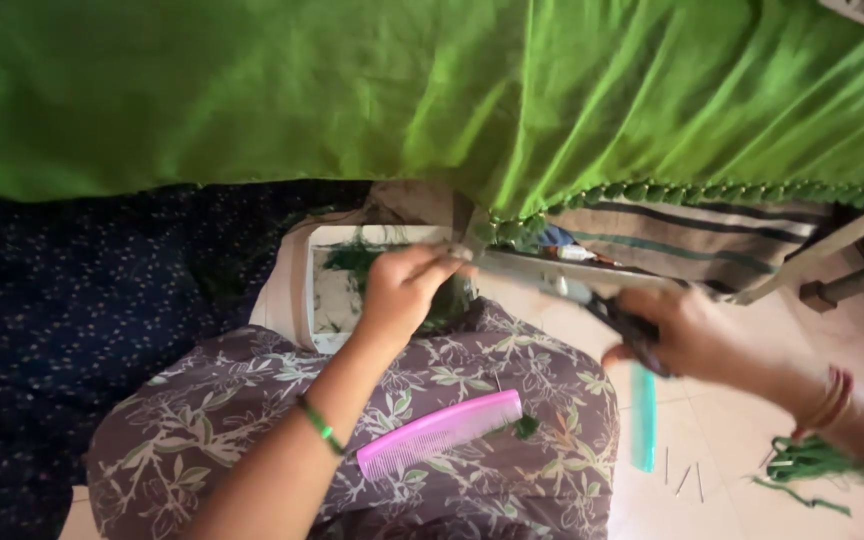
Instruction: The person is sewing green decorative tassels onto the edge of a green fabric.
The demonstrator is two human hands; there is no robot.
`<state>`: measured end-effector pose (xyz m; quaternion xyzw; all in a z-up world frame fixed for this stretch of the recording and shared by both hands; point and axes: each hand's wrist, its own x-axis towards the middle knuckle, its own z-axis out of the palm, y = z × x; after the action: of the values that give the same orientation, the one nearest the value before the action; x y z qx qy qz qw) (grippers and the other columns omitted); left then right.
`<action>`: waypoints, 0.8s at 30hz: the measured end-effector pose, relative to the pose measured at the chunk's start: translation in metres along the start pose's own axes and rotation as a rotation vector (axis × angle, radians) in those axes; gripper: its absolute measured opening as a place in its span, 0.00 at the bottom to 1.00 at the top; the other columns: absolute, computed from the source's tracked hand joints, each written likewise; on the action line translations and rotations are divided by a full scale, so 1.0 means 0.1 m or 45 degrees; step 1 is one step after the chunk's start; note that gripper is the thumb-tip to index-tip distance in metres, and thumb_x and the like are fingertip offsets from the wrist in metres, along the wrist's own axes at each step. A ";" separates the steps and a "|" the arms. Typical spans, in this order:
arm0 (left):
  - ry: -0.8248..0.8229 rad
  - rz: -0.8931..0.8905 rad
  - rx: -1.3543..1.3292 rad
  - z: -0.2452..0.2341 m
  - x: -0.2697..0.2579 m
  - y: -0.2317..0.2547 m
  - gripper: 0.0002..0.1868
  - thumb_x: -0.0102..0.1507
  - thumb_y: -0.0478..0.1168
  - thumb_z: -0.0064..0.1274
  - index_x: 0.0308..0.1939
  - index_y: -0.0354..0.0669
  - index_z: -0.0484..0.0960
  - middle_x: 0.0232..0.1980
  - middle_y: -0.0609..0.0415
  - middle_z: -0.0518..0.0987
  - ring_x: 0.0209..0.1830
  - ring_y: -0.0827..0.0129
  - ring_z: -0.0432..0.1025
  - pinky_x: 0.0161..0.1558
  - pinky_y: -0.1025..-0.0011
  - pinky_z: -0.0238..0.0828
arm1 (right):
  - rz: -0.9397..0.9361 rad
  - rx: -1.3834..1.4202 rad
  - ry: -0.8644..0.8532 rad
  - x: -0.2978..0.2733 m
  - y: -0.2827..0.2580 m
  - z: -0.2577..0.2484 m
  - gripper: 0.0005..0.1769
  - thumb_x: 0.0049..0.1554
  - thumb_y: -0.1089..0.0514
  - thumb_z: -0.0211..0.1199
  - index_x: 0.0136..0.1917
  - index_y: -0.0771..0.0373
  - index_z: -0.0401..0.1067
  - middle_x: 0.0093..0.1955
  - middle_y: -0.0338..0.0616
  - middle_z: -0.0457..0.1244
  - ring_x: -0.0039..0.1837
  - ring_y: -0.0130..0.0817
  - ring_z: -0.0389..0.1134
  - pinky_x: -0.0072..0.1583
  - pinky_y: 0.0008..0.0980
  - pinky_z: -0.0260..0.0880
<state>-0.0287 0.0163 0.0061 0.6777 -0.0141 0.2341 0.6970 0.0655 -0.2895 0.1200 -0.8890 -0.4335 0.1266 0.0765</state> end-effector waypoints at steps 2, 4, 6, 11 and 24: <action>-0.006 -0.055 -0.016 -0.20 -0.18 0.13 0.12 0.66 0.40 0.54 0.41 0.36 0.89 0.41 0.52 0.88 0.43 0.70 0.81 0.51 0.72 0.75 | -0.063 0.015 0.003 -0.11 0.04 0.15 0.27 0.43 0.40 0.78 0.48 0.59 0.76 0.33 0.43 0.67 0.27 0.39 0.67 0.31 0.40 0.67; -0.214 -0.394 0.022 -0.42 -0.48 0.36 0.15 0.66 0.43 0.52 0.37 0.35 0.89 0.40 0.52 0.89 0.45 0.68 0.83 0.55 0.68 0.78 | -0.004 0.108 -0.139 -0.28 0.03 0.33 0.32 0.39 0.41 0.82 0.52 0.57 0.77 0.34 0.45 0.67 0.29 0.40 0.68 0.36 0.41 0.70; -0.272 -0.460 -0.155 -0.64 -0.84 0.24 0.15 0.66 0.41 0.52 0.38 0.32 0.88 0.39 0.50 0.88 0.43 0.65 0.82 0.55 0.65 0.79 | -0.077 0.198 -0.272 -0.38 0.05 0.62 0.30 0.40 0.42 0.82 0.51 0.57 0.76 0.36 0.45 0.67 0.33 0.41 0.69 0.39 0.41 0.71; -0.297 -0.809 -0.450 -0.96 -1.89 0.15 0.12 0.65 0.37 0.55 0.37 0.27 0.88 0.35 0.44 0.86 0.37 0.62 0.81 0.46 0.62 0.77 | -0.291 0.369 -0.641 -0.58 0.18 1.61 0.26 0.43 0.47 0.82 0.48 0.62 0.74 0.42 0.47 0.68 0.42 0.45 0.70 0.44 0.42 0.71; 0.224 -1.109 -0.460 -1.15 -2.59 0.26 0.13 0.65 0.37 0.50 0.42 0.28 0.85 0.39 0.44 0.86 0.35 0.61 0.80 0.44 0.64 0.76 | -0.727 -0.068 -0.028 1.18 -1.24 2.03 0.22 0.51 0.65 0.62 0.59 0.54 0.76 0.48 0.43 0.69 0.45 0.41 0.72 0.48 0.39 0.75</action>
<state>-0.3029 0.0455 -0.0662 0.4663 0.2897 -0.0293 0.8353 -0.0168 -0.1153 -0.0623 -0.7312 -0.6702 0.0980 0.0810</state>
